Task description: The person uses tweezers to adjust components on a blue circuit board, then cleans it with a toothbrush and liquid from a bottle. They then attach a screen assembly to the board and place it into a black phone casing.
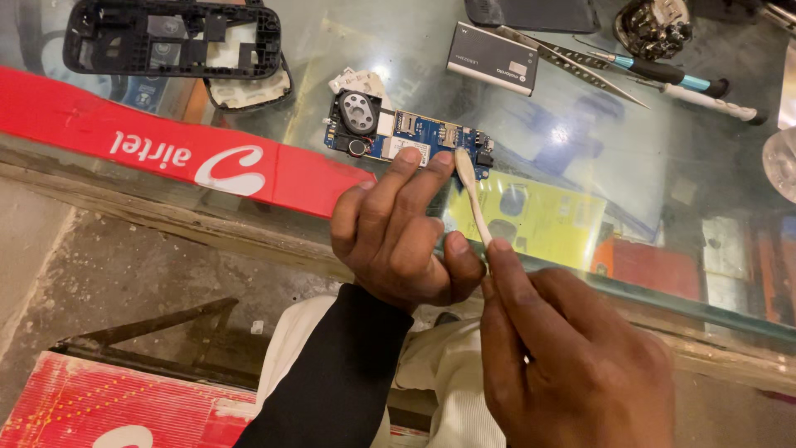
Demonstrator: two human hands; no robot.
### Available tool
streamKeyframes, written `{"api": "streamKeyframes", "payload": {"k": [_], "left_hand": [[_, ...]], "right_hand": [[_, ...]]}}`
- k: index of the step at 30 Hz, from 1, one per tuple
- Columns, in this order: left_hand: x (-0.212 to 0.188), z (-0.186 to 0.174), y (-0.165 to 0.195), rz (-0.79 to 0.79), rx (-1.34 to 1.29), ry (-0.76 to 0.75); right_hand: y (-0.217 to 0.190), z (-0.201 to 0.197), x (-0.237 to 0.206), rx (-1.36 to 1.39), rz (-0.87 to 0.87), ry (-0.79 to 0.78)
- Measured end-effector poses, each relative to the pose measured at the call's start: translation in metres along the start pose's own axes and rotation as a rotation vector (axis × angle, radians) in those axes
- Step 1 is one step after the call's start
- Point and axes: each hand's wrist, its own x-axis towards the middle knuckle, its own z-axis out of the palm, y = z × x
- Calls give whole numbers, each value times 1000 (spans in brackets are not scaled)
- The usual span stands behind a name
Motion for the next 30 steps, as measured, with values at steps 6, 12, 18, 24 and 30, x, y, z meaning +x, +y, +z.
{"api": "streamKeyframes", "payload": {"k": [6, 12, 18, 24, 30], "left_hand": [[0, -1, 0, 12, 51, -24], [2, 2, -1, 36, 74, 5], [1, 3, -1, 30, 87, -3], [-1, 4, -5, 52, 86, -18], [-5, 14, -8, 46, 41, -9]], "right_hand": [[1, 6, 15, -83, -22, 5], [1, -1, 4, -91, -24, 35], [11, 3, 1, -82, -34, 33], [-7, -9, 11, -3, -50, 75], [-18, -21, 21, 9, -106, 126]]}}
